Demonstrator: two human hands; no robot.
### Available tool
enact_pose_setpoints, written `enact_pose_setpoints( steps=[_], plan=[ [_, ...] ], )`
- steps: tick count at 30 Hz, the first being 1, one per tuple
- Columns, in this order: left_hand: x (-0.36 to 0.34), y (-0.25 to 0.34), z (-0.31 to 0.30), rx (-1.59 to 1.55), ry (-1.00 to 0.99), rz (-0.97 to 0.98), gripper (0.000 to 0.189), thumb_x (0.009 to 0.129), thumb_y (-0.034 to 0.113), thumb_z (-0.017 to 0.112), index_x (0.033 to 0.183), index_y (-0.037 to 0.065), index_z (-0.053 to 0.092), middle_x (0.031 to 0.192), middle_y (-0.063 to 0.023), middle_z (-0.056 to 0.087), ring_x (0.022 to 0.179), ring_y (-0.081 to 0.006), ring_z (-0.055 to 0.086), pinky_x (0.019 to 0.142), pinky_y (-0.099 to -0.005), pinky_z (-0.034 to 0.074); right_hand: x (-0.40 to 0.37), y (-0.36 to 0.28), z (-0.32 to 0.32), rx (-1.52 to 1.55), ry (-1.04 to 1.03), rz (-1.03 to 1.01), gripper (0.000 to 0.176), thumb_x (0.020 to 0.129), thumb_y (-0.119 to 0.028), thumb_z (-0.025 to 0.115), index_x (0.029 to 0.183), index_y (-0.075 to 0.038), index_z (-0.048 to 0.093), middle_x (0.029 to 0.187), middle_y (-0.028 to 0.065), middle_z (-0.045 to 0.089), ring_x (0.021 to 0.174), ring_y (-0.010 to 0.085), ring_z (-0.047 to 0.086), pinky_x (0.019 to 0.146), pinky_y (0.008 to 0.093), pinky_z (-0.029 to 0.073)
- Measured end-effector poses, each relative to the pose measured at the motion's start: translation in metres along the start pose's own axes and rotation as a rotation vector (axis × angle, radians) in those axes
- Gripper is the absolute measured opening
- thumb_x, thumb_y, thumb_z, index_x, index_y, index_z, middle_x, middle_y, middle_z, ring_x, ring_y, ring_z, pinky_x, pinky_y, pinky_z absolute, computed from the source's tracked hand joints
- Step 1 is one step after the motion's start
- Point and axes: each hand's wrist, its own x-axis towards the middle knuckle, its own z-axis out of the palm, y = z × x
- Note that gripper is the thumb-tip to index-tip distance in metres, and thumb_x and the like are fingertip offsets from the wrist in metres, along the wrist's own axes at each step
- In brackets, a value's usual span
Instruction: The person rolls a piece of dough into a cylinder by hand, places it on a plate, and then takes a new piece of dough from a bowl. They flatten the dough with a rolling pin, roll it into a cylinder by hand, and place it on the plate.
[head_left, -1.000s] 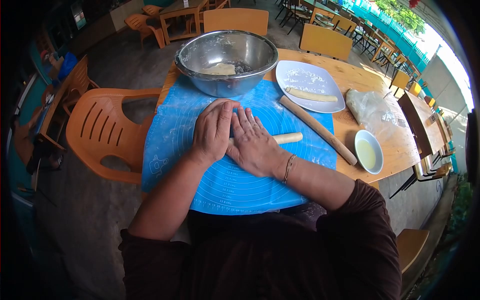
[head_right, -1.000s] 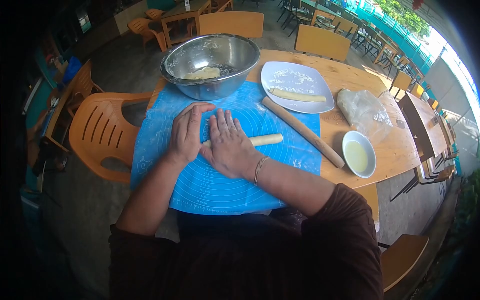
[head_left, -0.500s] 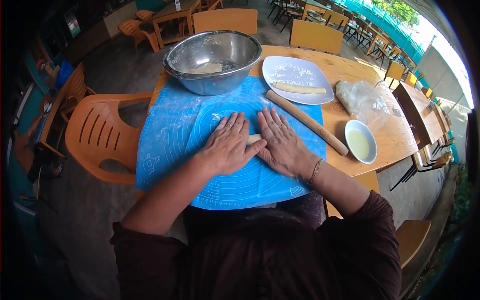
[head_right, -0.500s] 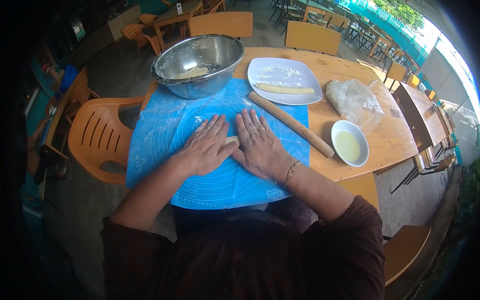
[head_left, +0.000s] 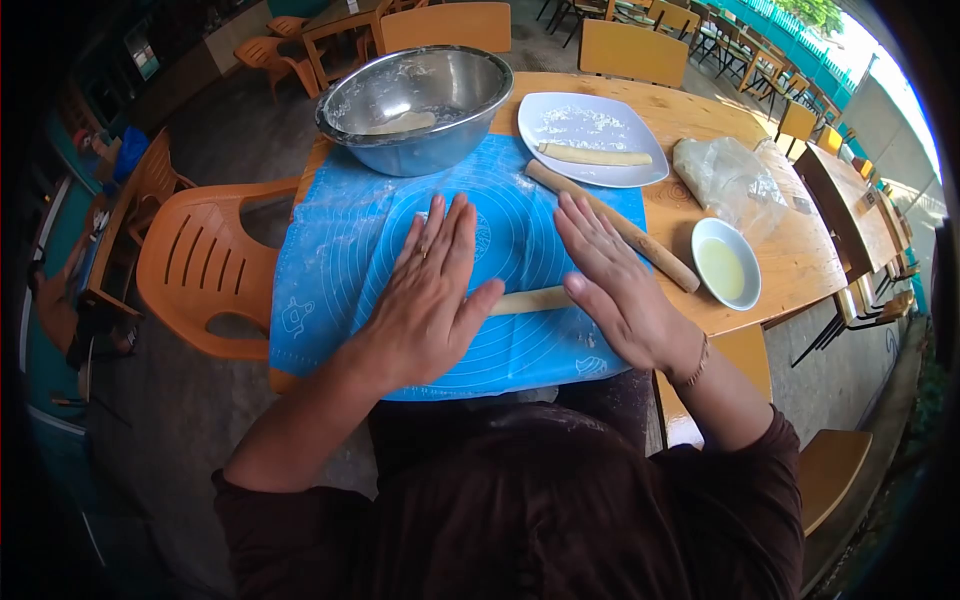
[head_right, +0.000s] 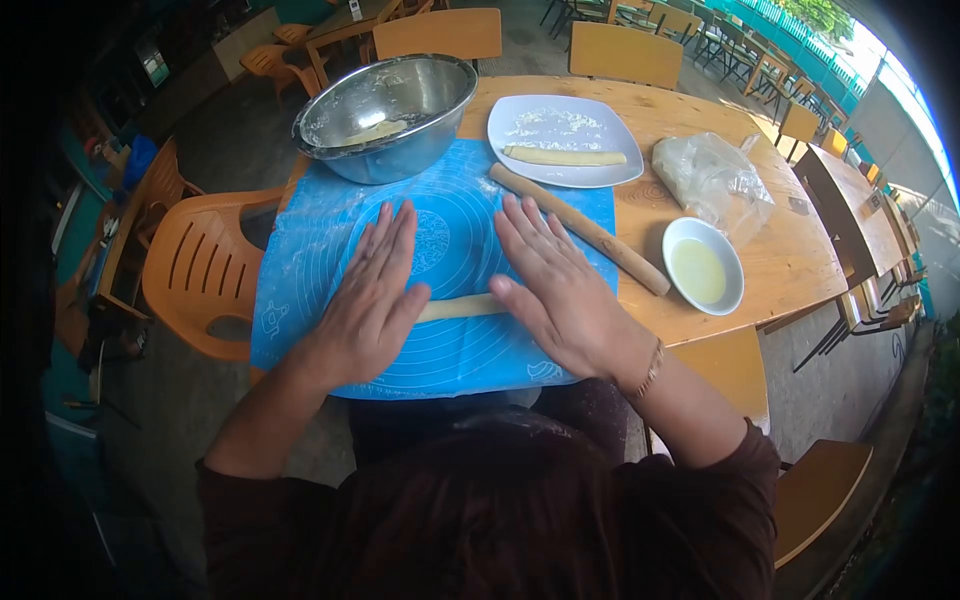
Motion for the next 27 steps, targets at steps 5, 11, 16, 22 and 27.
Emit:
enact_pose_setpoints(
  steps=[5, 11, 16, 22, 27],
  plan=[
    [0.056, -0.026, 0.041, -0.081, -0.048, -0.243, 0.085, 0.104, 0.058, 0.023, 0.153, -0.012, 0.020, 0.159, -0.0329, 0.021, 0.152, -0.0445, 0.011, 0.124, -0.0497, 0.007, 0.064, 0.028, 0.066, -0.186, -0.001, 0.036, 0.063, 0.105, -0.034, 0.040, 0.150, 0.008, 0.032, 0.158, 0.0306, 0.026, 0.151, 0.0413, 0.020, 0.123, 0.0494, 0.017],
    [0.012, -0.019, 0.048, 0.005, -0.214, -0.163, 0.094, 0.100, 0.067, 0.027, 0.151, -0.012, 0.025, 0.157, -0.0346, 0.024, 0.151, -0.0458, 0.014, 0.123, -0.0535, 0.009, 0.031, 0.016, 0.074, -0.280, -0.124, -0.019, 0.067, 0.102, -0.035, 0.042, 0.150, 0.010, 0.029, 0.159, 0.0307, 0.025, 0.150, 0.0434, 0.019, 0.123, 0.0502, 0.018],
    [-0.037, 0.022, 0.047, 0.182, -0.124, 0.083, 0.104, 0.094, 0.071, 0.037, 0.148, -0.017, 0.026, 0.153, -0.0382, 0.028, 0.148, -0.0492, 0.020, 0.120, -0.0600, 0.011, -0.015, -0.027, 0.060, -0.243, -0.094, -0.117, 0.073, 0.104, -0.043, 0.040, 0.152, 0.009, 0.025, 0.157, 0.0318, 0.026, 0.149, 0.0476, 0.019, 0.121, 0.0563, 0.018],
    [-0.006, 0.003, 0.056, 0.264, -0.029, -0.007, 0.098, 0.098, 0.066, 0.033, 0.147, -0.018, 0.029, 0.155, -0.0369, 0.027, 0.150, -0.0472, 0.015, 0.121, -0.0608, 0.003, 0.018, 0.006, 0.070, -0.327, -0.080, -0.028, 0.075, 0.104, -0.049, 0.033, 0.154, 0.007, 0.023, 0.158, 0.0339, 0.020, 0.149, 0.0494, 0.015, 0.121, 0.0561, 0.014],
    [0.042, -0.034, 0.055, 0.257, -0.076, -0.206, 0.094, 0.100, 0.065, 0.026, 0.147, -0.017, 0.029, 0.156, -0.0346, 0.025, 0.151, -0.0449, 0.012, 0.122, -0.0573, 0.001, 0.069, 0.029, 0.076, -0.392, -0.115, 0.221, 0.074, 0.106, -0.051, 0.025, 0.154, 0.005, 0.024, 0.160, 0.0334, 0.017, 0.151, 0.0478, 0.010, 0.123, 0.0539, 0.011]
  ],
)
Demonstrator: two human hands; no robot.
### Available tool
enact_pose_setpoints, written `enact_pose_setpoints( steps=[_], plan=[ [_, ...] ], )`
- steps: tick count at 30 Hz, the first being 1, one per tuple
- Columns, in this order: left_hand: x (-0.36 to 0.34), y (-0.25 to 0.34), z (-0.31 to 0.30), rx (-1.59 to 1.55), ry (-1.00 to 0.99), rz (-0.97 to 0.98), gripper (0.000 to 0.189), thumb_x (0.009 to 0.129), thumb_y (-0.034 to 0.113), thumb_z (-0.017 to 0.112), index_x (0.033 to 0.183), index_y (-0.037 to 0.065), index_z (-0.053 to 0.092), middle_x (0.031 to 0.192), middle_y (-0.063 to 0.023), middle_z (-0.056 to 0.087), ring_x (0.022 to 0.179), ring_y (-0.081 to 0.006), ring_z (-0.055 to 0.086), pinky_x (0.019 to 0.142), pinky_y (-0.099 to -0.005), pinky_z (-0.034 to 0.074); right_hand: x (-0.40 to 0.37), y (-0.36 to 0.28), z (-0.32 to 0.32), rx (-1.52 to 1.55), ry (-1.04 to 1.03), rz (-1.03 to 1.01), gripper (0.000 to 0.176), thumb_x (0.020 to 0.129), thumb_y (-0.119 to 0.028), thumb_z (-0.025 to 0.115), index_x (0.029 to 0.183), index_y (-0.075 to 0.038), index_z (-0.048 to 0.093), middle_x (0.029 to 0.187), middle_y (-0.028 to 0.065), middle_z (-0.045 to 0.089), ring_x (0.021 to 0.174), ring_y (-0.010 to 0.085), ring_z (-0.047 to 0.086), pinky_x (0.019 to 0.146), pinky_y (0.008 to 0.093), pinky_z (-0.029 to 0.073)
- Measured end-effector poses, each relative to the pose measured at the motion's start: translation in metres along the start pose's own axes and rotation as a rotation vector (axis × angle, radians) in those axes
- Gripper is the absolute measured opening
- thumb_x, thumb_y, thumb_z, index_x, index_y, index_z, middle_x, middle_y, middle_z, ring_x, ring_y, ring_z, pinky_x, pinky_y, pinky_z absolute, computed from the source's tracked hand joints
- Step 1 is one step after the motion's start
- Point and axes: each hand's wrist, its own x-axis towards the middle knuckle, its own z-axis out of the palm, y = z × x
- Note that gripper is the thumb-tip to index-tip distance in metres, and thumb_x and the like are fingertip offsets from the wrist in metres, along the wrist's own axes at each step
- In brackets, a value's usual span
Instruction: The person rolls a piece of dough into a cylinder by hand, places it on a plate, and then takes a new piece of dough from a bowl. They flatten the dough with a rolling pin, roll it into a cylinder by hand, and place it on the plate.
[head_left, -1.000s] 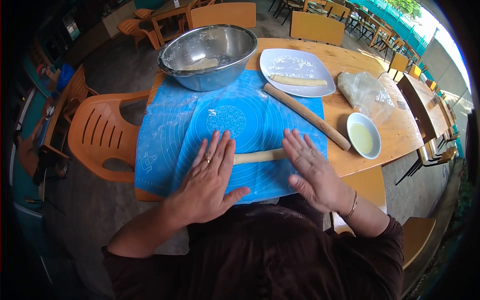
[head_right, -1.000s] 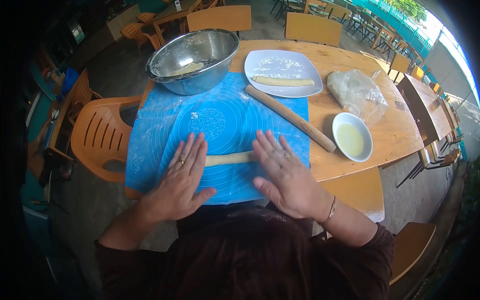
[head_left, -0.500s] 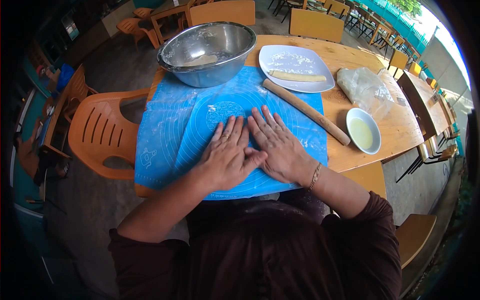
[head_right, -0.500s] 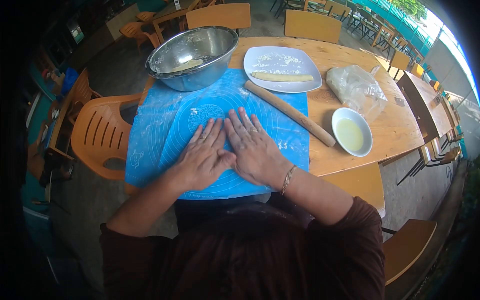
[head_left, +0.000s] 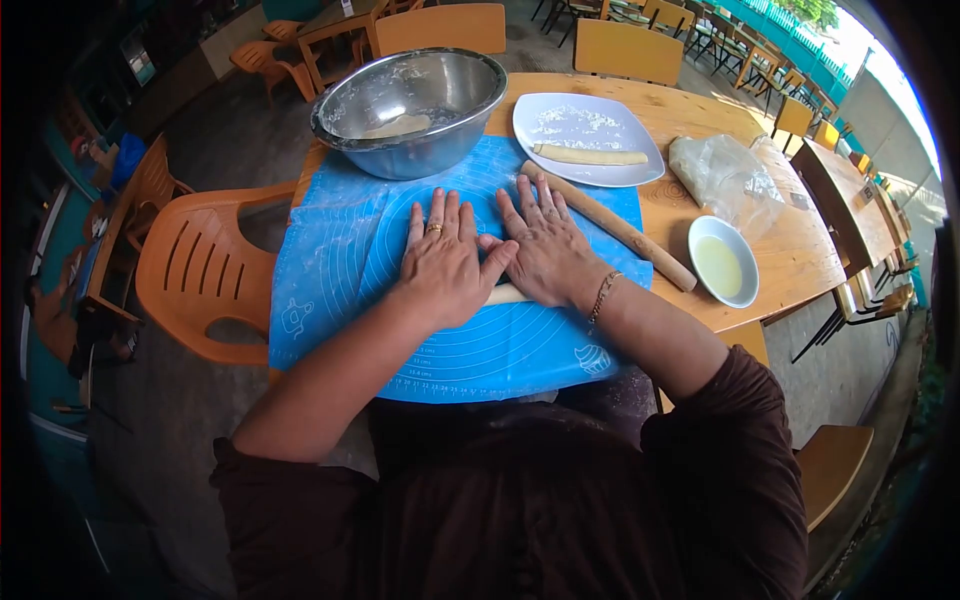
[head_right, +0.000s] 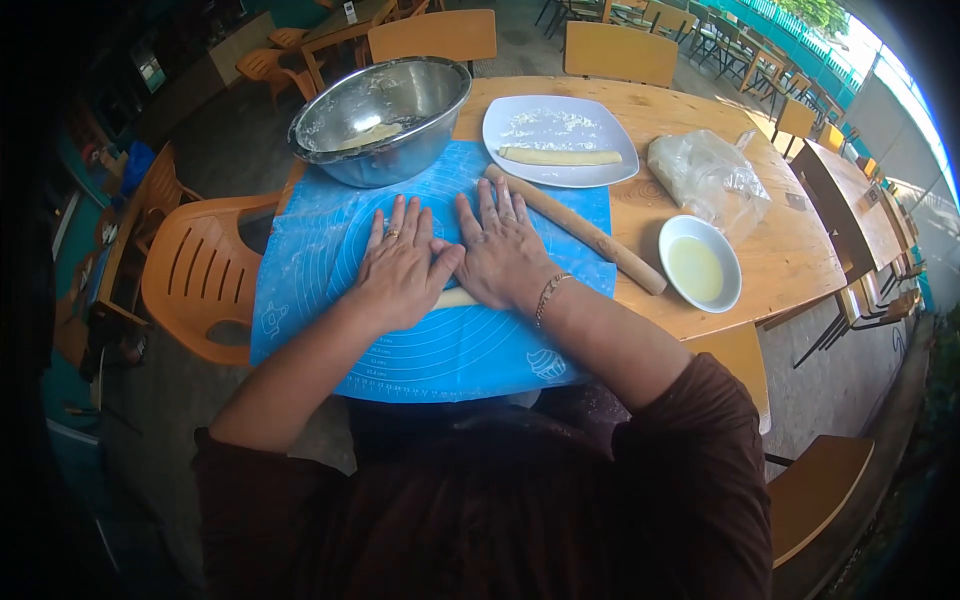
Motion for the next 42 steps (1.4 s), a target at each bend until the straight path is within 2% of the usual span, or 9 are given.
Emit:
enact_pose_setpoints(
  steps=[12, 18, 20, 23, 27, 30, 34, 36, 42],
  plan=[
    [-0.092, 0.038, -0.031, -0.050, -0.161, 0.165, 0.097, 0.095, 0.068, 0.042, 0.147, -0.012, 0.032, 0.153, -0.0377, 0.028, 0.146, -0.0511, 0.025, 0.120, -0.0596, 0.016, -0.104, -0.025, -0.029, 0.155, 0.055, -0.313, 0.072, 0.100, -0.041, 0.052, 0.151, 0.006, 0.031, 0.156, 0.0330, 0.026, 0.148, 0.0475, 0.021, 0.121, 0.0549, 0.021],
    [-0.101, 0.024, -0.044, -0.107, -0.183, 0.264, 0.056, 0.092, 0.033, 0.068, 0.130, -0.006, 0.055, 0.148, -0.0302, 0.042, 0.140, -0.0469, 0.038, 0.114, -0.0547, 0.033, -0.120, -0.012, -0.030, 0.219, 0.067, -0.410, 0.045, 0.090, -0.014, 0.064, 0.129, 0.006, 0.055, 0.138, 0.0276, 0.052, 0.128, 0.0416, 0.054, 0.106, 0.0480, 0.045],
    [-0.101, 0.020, -0.049, -0.238, -0.130, 0.348, 0.027, 0.088, 0.016, 0.072, 0.108, -0.001, 0.063, 0.126, -0.0227, 0.060, 0.121, -0.0413, 0.057, 0.100, -0.0485, 0.046, -0.123, -0.015, -0.041, 0.289, 0.021, -0.381, 0.025, 0.087, -0.010, 0.064, 0.108, 0.002, 0.062, 0.113, 0.0198, 0.063, 0.101, 0.0365, 0.066, 0.088, 0.0429, 0.055],
    [-0.094, 0.029, -0.066, -0.270, -0.229, 0.204, 0.018, 0.086, 0.011, 0.073, 0.095, 0.002, 0.061, 0.100, -0.0155, 0.066, 0.095, -0.0357, 0.066, 0.082, -0.0458, 0.051, -0.110, -0.017, -0.065, 0.340, -0.070, -0.306, 0.015, 0.086, -0.008, 0.064, 0.099, -0.002, 0.062, 0.096, 0.0148, 0.061, 0.086, 0.0336, 0.066, 0.075, 0.0429, 0.056],
    [-0.068, 0.027, -0.093, -0.254, -0.014, 0.209, 0.019, 0.085, 0.011, 0.074, 0.096, 0.002, 0.061, 0.090, -0.0149, 0.065, 0.080, -0.0338, 0.066, 0.070, -0.0430, 0.052, -0.077, -0.010, -0.085, 0.269, 0.114, -0.332, 0.015, 0.085, -0.008, 0.065, 0.100, -0.004, 0.063, 0.093, 0.0125, 0.061, 0.084, 0.0336, 0.066, 0.073, 0.0438, 0.055],
    [-0.032, 0.010, -0.086, -0.152, 0.171, 0.208, 0.020, 0.085, 0.012, 0.075, 0.096, 0.001, 0.062, 0.090, -0.0147, 0.065, 0.082, -0.0336, 0.066, 0.073, -0.0434, 0.052, -0.043, 0.005, -0.074, 0.258, 0.233, -0.312, 0.015, 0.086, -0.008, 0.064, 0.100, -0.003, 0.064, 0.096, 0.0140, 0.061, 0.088, 0.0348, 0.065, 0.078, 0.0448, 0.054],
    [-0.017, -0.011, -0.054, -0.043, 0.033, 0.082, 0.032, 0.086, 0.014, 0.074, 0.112, -0.001, 0.063, 0.107, -0.0187, 0.066, 0.101, -0.0350, 0.064, 0.089, -0.0433, 0.051, -0.040, 0.024, -0.045, 0.261, 0.257, -0.289, 0.016, 0.088, -0.010, 0.064, 0.102, -0.003, 0.064, 0.100, 0.0157, 0.062, 0.093, 0.0359, 0.063, 0.084, 0.0464, 0.052],
    [-0.031, -0.018, -0.039, -0.105, 0.146, 0.162, 0.051, 0.091, 0.021, 0.071, 0.133, -0.003, 0.054, 0.134, -0.0242, 0.056, 0.128, -0.0391, 0.052, 0.110, -0.0475, 0.041, -0.065, 0.024, -0.050, 0.215, 0.248, -0.075, 0.027, 0.087, -0.013, 0.069, 0.111, 0.000, 0.065, 0.107, 0.0173, 0.064, 0.100, 0.0368, 0.063, 0.088, 0.0440, 0.051],
    [-0.046, -0.043, -0.038, -0.131, -0.027, -0.003, 0.066, 0.103, 0.041, 0.049, 0.149, -0.004, 0.035, 0.156, -0.0275, 0.032, 0.149, -0.0419, 0.023, 0.122, -0.0549, 0.018, -0.129, 0.036, -0.036, -0.130, 0.212, 0.354, 0.034, 0.090, -0.025, 0.069, 0.107, 0.003, 0.063, 0.107, 0.0224, 0.061, 0.100, 0.0392, 0.061, 0.087, 0.0461, 0.048]
  ],
)
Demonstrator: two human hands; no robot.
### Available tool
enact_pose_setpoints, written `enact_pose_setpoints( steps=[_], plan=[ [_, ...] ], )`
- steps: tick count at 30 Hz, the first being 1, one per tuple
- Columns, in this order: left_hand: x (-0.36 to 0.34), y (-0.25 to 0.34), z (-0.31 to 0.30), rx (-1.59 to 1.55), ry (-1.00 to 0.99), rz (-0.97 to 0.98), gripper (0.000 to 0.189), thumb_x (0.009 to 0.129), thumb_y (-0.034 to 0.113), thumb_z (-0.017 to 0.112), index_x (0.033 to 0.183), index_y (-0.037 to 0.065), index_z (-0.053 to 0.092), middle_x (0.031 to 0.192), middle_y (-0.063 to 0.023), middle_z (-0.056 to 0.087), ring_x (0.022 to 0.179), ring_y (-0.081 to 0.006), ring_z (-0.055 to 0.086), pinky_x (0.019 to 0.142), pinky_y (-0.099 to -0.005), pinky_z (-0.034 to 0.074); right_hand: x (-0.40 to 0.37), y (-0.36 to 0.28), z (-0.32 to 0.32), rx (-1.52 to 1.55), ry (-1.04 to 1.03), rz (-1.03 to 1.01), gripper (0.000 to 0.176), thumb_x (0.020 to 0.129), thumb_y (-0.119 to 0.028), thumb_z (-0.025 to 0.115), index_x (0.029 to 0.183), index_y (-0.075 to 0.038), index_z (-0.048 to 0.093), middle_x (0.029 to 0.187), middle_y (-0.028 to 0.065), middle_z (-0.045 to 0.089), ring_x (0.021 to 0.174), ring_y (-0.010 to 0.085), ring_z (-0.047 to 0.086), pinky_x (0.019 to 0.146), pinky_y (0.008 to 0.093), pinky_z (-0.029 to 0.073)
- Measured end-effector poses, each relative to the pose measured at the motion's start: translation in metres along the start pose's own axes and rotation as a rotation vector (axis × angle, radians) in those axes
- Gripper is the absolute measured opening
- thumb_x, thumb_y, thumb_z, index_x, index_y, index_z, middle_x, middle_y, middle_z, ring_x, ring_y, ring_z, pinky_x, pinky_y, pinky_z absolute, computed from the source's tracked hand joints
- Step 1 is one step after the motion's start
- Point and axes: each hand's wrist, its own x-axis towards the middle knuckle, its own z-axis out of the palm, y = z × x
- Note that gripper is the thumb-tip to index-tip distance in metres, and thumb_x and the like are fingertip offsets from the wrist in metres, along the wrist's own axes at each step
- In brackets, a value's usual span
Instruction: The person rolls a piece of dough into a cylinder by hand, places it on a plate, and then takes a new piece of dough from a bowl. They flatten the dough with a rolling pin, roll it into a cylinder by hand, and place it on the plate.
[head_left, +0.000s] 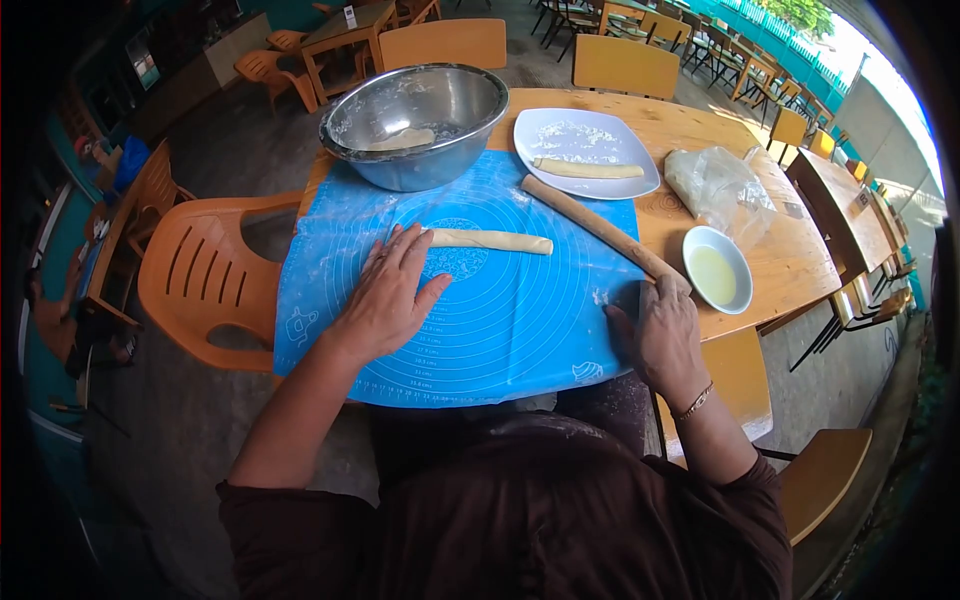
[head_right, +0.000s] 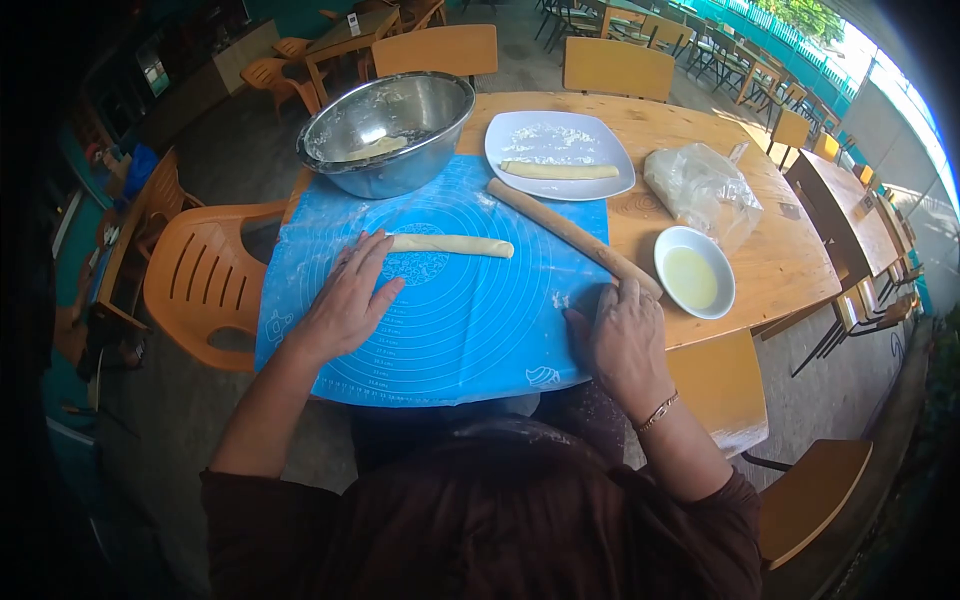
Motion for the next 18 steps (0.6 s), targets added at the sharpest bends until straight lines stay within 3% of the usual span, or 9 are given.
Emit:
enact_pose_setpoints(
  steps=[5, 9, 12, 18],
  plan=[
    [0.000, 0.010, 0.003, 0.033, -0.084, -0.023, 0.071, 0.105, 0.046, 0.042, 0.153, -0.005, 0.027, 0.161, -0.0290, 0.018, 0.151, -0.0448, 0.014, 0.122, -0.0555, 0.015, -0.007, -0.008, 0.002, 0.060, 0.007, 0.002, 0.030, 0.092, -0.027, 0.066, 0.096, 0.002, 0.059, 0.098, 0.0222, 0.059, 0.090, 0.0384, 0.061, 0.080, 0.0464, 0.048],
    [-0.007, 0.011, 0.017, 0.022, -0.053, 0.011, 0.081, 0.102, 0.051, 0.045, 0.155, -0.005, 0.021, 0.160, -0.0351, 0.007, 0.149, -0.0532, 0.004, 0.120, -0.0613, 0.009, -0.002, -0.009, 0.019, 0.172, 0.037, 0.029, 0.016, 0.092, -0.015, 0.058, 0.098, -0.001, 0.056, 0.092, 0.0226, 0.061, 0.082, 0.0411, 0.063, 0.072, 0.0487, 0.050],
    [-0.012, 0.003, 0.026, 0.092, 0.002, 0.054, 0.085, 0.101, 0.056, 0.043, 0.156, -0.004, 0.018, 0.161, -0.0346, 0.003, 0.149, -0.0540, -0.001, 0.118, -0.0651, 0.006, -0.005, -0.007, 0.022, 0.204, 0.029, 0.016, 0.012, 0.090, -0.006, 0.051, 0.101, -0.002, 0.052, 0.086, 0.0229, 0.063, 0.074, 0.0423, 0.064, 0.066, 0.0503, 0.050],
    [-0.027, 0.025, 0.022, 0.088, -0.170, -0.021, 0.094, 0.098, 0.065, 0.041, 0.157, -0.003, 0.014, 0.160, -0.0377, 0.001, 0.145, -0.0615, 0.001, 0.116, -0.0687, 0.002, -0.005, 0.018, 0.015, 0.180, 0.014, -0.031, 0.011, 0.092, -0.006, 0.048, 0.102, -0.005, 0.051, 0.076, 0.0204, 0.066, 0.068, 0.0421, 0.065, 0.059, 0.0496, 0.050]
  ],
)
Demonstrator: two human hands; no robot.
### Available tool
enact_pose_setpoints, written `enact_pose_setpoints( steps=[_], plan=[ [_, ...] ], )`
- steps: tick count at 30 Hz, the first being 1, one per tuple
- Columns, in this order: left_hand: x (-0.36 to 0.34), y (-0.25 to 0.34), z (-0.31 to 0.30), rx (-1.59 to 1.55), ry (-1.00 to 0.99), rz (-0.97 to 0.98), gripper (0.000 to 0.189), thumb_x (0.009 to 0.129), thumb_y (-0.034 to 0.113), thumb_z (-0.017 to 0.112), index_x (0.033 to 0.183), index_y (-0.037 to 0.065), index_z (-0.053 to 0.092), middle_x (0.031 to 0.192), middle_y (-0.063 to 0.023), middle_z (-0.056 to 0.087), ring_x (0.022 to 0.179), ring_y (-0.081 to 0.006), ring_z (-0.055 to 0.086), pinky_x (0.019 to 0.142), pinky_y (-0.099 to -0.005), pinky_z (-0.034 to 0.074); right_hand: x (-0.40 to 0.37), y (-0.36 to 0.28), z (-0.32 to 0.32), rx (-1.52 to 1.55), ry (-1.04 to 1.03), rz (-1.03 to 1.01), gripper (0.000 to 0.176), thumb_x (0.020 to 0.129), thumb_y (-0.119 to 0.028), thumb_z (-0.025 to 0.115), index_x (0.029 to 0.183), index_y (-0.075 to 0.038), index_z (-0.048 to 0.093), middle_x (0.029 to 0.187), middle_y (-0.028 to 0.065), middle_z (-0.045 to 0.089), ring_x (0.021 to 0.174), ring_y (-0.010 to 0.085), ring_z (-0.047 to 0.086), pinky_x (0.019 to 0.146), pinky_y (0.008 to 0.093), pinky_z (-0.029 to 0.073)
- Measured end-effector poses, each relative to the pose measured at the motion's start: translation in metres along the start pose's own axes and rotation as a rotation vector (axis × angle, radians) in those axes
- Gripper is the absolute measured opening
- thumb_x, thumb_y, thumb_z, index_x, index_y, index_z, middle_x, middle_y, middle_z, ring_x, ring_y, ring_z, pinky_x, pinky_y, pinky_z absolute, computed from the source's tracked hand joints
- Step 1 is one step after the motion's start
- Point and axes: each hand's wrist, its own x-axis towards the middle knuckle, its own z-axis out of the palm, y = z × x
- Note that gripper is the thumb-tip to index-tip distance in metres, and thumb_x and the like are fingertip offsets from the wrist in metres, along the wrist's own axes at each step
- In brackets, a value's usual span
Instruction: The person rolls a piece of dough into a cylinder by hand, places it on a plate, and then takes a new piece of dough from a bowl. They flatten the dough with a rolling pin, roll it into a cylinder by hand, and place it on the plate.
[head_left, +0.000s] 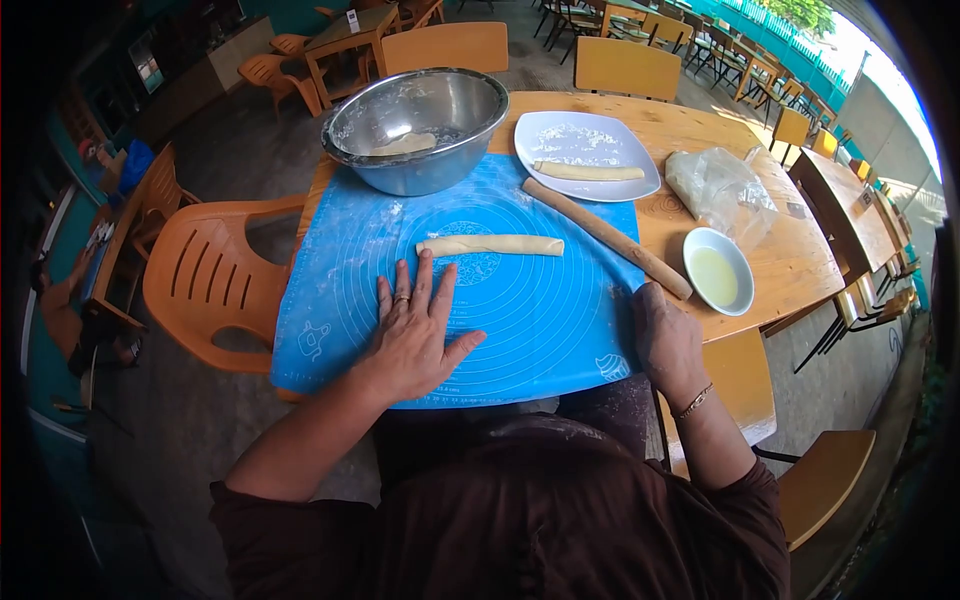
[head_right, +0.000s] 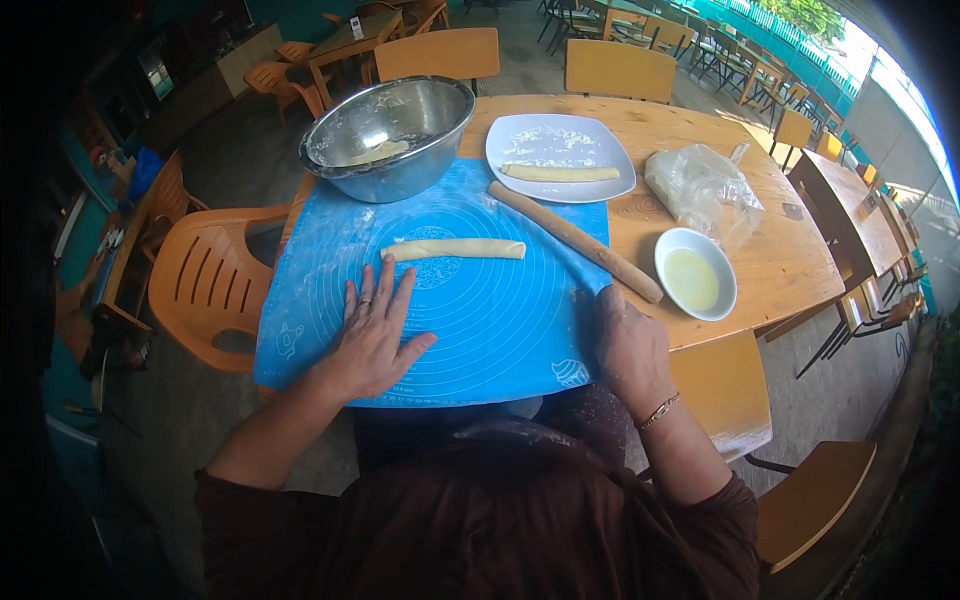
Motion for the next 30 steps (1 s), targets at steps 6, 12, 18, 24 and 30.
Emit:
enact_pose_setpoints(
  steps=[6, 12, 18, 24, 30],
  plan=[
    [-0.011, 0.013, 0.001, 0.027, -0.034, 0.002, 0.101, 0.093, 0.070, 0.046, 0.156, -0.004, 0.018, 0.158, -0.0393, 0.008, 0.144, -0.0627, 0.003, 0.114, -0.0719, 0.003, -0.001, 0.006, -0.017, 0.036, -0.026, 0.089, 0.014, 0.093, -0.013, 0.062, 0.105, -0.007, 0.059, 0.078, 0.0222, 0.067, 0.074, 0.0406, 0.067, 0.062, 0.0481, 0.050],
    [-0.026, 0.008, -0.006, 0.050, -0.070, -0.010, 0.101, 0.092, 0.069, 0.051, 0.155, -0.004, 0.021, 0.158, -0.0393, 0.008, 0.145, -0.0620, 0.004, 0.112, -0.0752, 0.003, -0.008, -0.006, -0.027, 0.136, -0.078, 0.124, 0.019, 0.091, -0.013, 0.067, 0.108, -0.008, 0.060, 0.075, 0.0226, 0.066, 0.074, 0.0429, 0.066, 0.063, 0.0488, 0.050],
    [-0.024, 0.017, -0.014, 0.122, -0.141, -0.067, 0.098, 0.094, 0.064, 0.051, 0.157, -0.002, 0.017, 0.160, -0.0370, 0.005, 0.144, -0.0627, 0.006, 0.112, -0.0755, 0.007, 0.016, 0.003, -0.050, 0.147, -0.062, 0.034, 0.021, 0.088, -0.022, 0.072, 0.100, -0.005, 0.066, 0.081, 0.0163, 0.068, 0.072, 0.0355, 0.067, 0.066, 0.0434, 0.052],
    [0.039, 0.043, -0.086, 0.114, -0.326, -0.139, 0.055, 0.101, 0.046, 0.050, 0.106, -0.006, 0.067, 0.119, -0.0313, 0.060, 0.116, -0.0464, 0.056, 0.113, -0.0636, 0.028, 0.136, 0.045, -0.039, 0.050, 0.136, 0.024, 0.027, 0.095, -0.023, 0.060, 0.102, 0.002, 0.066, 0.101, 0.0224, 0.067, 0.089, 0.0399, 0.066, 0.082, 0.0457, 0.052],
    [0.131, 0.035, -0.070, -0.032, 0.011, 0.145, 0.031, 0.102, 0.021, 0.049, 0.102, -0.005, 0.066, 0.112, -0.0242, 0.063, 0.105, -0.0376, 0.062, 0.094, -0.0448, 0.048, 0.240, 0.127, 0.042, -0.391, -0.327, -0.045, 0.027, 0.090, -0.012, 0.053, 0.099, 0.005, 0.072, 0.091, 0.0295, 0.070, 0.090, 0.0432, 0.069, 0.081, 0.0433, 0.056]
  ],
)
